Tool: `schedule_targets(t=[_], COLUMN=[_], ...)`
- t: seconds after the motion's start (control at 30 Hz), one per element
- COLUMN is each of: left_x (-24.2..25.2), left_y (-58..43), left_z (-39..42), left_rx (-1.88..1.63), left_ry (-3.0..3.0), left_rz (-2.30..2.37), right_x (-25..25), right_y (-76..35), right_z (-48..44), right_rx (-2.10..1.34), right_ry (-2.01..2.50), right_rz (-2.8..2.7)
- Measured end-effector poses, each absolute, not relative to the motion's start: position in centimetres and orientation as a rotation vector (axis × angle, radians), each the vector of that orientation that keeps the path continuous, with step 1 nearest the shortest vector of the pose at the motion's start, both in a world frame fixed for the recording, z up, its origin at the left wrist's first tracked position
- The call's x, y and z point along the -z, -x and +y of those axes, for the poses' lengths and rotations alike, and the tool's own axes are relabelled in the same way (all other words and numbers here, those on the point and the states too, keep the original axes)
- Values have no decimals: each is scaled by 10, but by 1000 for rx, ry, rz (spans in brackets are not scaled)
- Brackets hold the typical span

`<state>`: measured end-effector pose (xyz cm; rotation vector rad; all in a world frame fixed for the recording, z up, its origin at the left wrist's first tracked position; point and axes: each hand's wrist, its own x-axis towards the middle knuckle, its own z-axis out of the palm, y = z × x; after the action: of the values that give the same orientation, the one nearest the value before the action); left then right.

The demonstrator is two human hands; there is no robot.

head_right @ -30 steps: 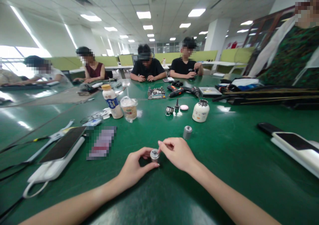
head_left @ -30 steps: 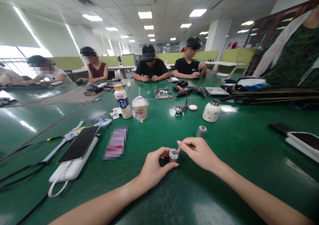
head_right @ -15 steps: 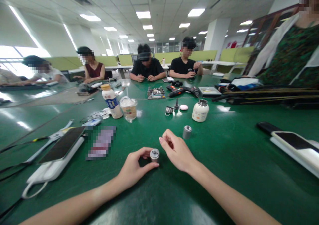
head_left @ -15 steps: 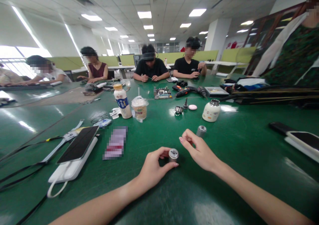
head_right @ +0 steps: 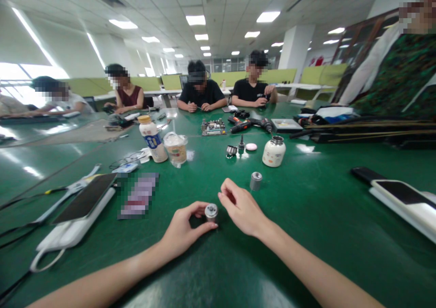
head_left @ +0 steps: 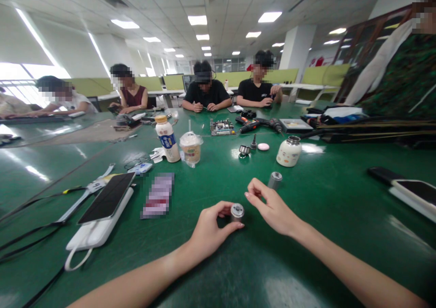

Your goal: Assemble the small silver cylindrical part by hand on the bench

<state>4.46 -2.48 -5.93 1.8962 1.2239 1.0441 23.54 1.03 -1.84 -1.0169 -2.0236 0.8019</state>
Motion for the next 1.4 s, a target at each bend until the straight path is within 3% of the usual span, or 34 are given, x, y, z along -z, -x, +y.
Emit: schedule_targets(t=[0.3,0.7,0.93,1.13,1.4], left_x=[58,59,58,58,59], left_y=[-45,-45,-45,-45,-44], left_z=[-25,-25,-25,-24,-25], left_rx=[-1046,-1049,-1044,-1044,-1061], left_ry=[-1890,-1888,-1898,-1897,-1878], left_rz=[1213,1207,1244,1241,1213], right_x=[18,18,48,63,31], right_y=[-234,-238,-261,-267,-247], right_z=[10,18,48,54,35], right_rx=[-862,-632,-435,-553,-980], right_ry=[1047,1125,1379,1365,1078], right_rz=[-2109,-2028,-2163,-2165,-1902])
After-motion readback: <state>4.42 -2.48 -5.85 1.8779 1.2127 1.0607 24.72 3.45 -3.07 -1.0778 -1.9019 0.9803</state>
